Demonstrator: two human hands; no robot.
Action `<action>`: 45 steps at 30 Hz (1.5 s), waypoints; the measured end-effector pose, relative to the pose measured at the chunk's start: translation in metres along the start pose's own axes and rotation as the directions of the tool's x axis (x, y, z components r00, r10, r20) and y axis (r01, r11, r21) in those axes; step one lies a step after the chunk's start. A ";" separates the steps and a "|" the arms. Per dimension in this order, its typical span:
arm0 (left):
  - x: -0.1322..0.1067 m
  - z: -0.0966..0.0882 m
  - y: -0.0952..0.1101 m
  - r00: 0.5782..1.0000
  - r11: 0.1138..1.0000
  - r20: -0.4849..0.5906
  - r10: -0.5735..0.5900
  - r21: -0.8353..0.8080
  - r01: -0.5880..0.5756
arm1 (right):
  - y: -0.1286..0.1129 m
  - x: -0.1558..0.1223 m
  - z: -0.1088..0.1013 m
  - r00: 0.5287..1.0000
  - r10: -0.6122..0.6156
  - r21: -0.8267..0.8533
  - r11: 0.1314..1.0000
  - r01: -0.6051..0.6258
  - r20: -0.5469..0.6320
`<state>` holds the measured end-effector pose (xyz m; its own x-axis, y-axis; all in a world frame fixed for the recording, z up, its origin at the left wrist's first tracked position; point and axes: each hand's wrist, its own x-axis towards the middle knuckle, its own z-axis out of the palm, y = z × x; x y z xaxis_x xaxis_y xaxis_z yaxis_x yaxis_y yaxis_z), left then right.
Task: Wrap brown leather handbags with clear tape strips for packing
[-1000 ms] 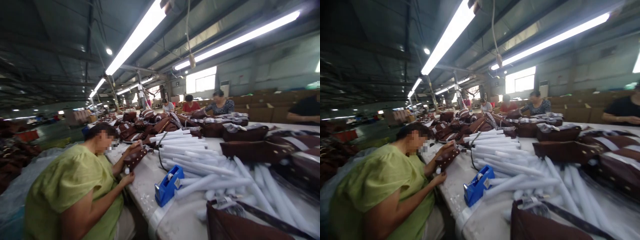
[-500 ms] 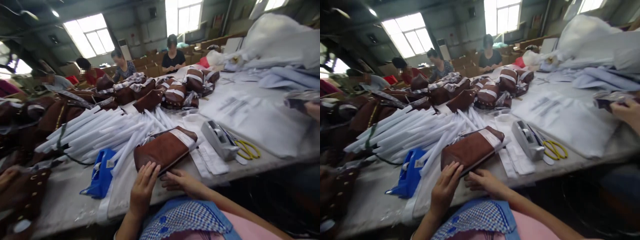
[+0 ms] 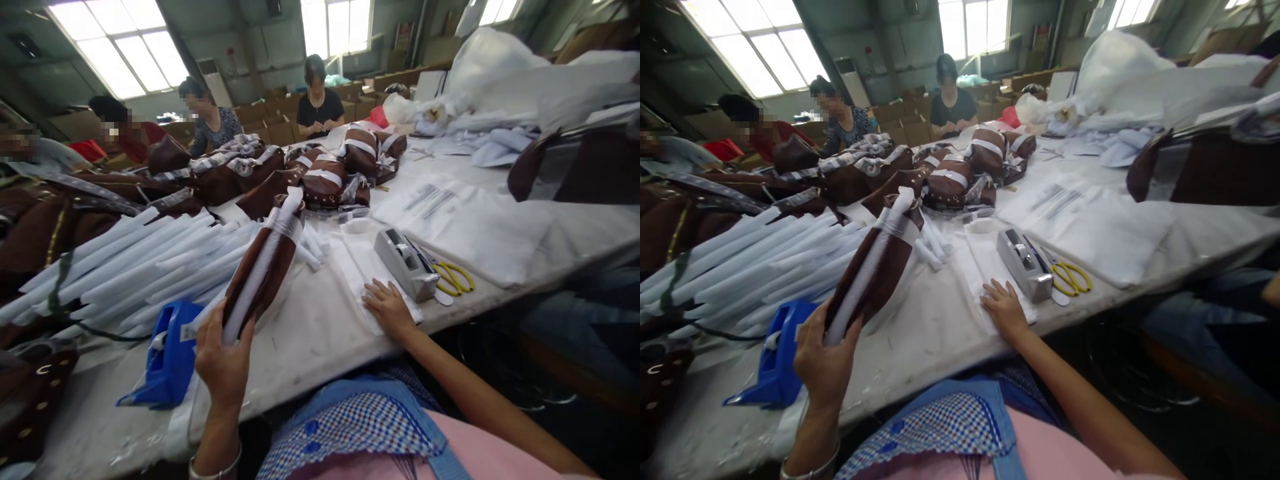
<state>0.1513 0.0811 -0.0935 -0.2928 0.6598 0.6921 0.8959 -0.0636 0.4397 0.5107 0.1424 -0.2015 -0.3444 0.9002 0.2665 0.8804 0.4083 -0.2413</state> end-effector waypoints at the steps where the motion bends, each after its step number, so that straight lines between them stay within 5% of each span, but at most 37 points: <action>1: -0.001 0.000 0.000 1.000 1.000 0.002 -0.001 -0.004 0.001 | 0.001 0.003 -0.002 1.000 -0.014 0.028 0.999 0.014 -0.013; 7: -0.002 0.005 0.001 0.997 0.997 0.000 0.077 -0.025 -0.077 | -0.028 0.004 -0.030 0.996 0.005 0.408 0.912 0.034 -0.094; 10: -0.001 0.006 0.002 0.998 0.998 -0.008 0.060 -0.016 -0.060 | -0.056 -0.011 -0.044 0.977 -0.162 0.623 0.781 0.040 0.139; 13: -0.001 0.005 0.002 0.999 0.999 0.005 0.042 -0.022 -0.042 | -0.075 -0.017 -0.049 0.829 -0.387 0.711 0.703 -0.019 0.404; 14: -0.001 0.004 0.002 0.999 0.999 0.010 0.041 -0.027 -0.041 | -0.078 -0.014 -0.047 0.820 -0.374 0.701 0.712 -0.045 0.433; 17: -0.003 0.004 0.001 0.999 0.998 0.008 0.049 -0.030 -0.048 | -0.081 0.015 -0.028 0.956 -0.120 0.602 0.796 -0.067 0.266; 20: -0.005 0.005 -0.001 0.998 0.998 -0.007 0.064 -0.026 -0.065 | -0.082 0.045 0.002 0.998 0.030 0.443 0.895 -0.053 0.060; 24: -0.004 0.004 -0.005 0.997 0.997 -0.006 0.072 -0.029 -0.072 | -0.090 0.047 0.027 0.972 -0.153 0.348 0.934 0.084 0.177; 28: -0.004 0.002 -0.009 0.998 0.997 -0.002 0.061 -0.037 -0.061 | -0.086 0.023 0.030 0.844 -0.484 0.512 0.798 0.317 0.232; 30: -0.004 0.002 -0.010 0.998 0.997 -0.010 0.064 -0.043 -0.065 | -0.078 0.020 0.029 0.879 -0.441 0.543 0.790 0.284 0.183; 33: -0.005 0.003 -0.011 0.997 0.996 -0.015 0.074 -0.054 -0.075 | -0.074 0.026 0.029 0.988 -0.147 0.525 0.845 0.105 0.039; 35: -0.006 0.003 -0.011 0.998 0.996 -0.012 0.070 -0.059 -0.070 | -0.082 0.030 0.027 0.999 -0.035 0.548 0.835 0.052 -0.042; 38: -0.006 0.004 -0.010 0.998 0.996 -0.008 0.061 -0.059 -0.061 | -0.103 0.030 0.022 0.995 -0.081 0.580 0.809 0.097 -0.053; 42: -0.008 0.005 -0.009 0.997 0.995 -0.007 0.072 -0.067 -0.072 | -0.124 0.024 0.026 0.979 -0.174 0.537 0.838 0.091 0.106; 45: -0.009 0.005 -0.009 0.996 0.993 -0.010 0.085 -0.075 -0.086 | -0.124 0.023 0.028 0.863 -0.472 0.639 0.723 0.262 0.181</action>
<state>0.1475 0.0793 -0.1071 -0.2187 0.6441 0.7330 0.8902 -0.1760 0.4203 0.3849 0.1168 -0.1916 -0.7718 0.6113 0.1751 0.3384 0.6281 -0.7007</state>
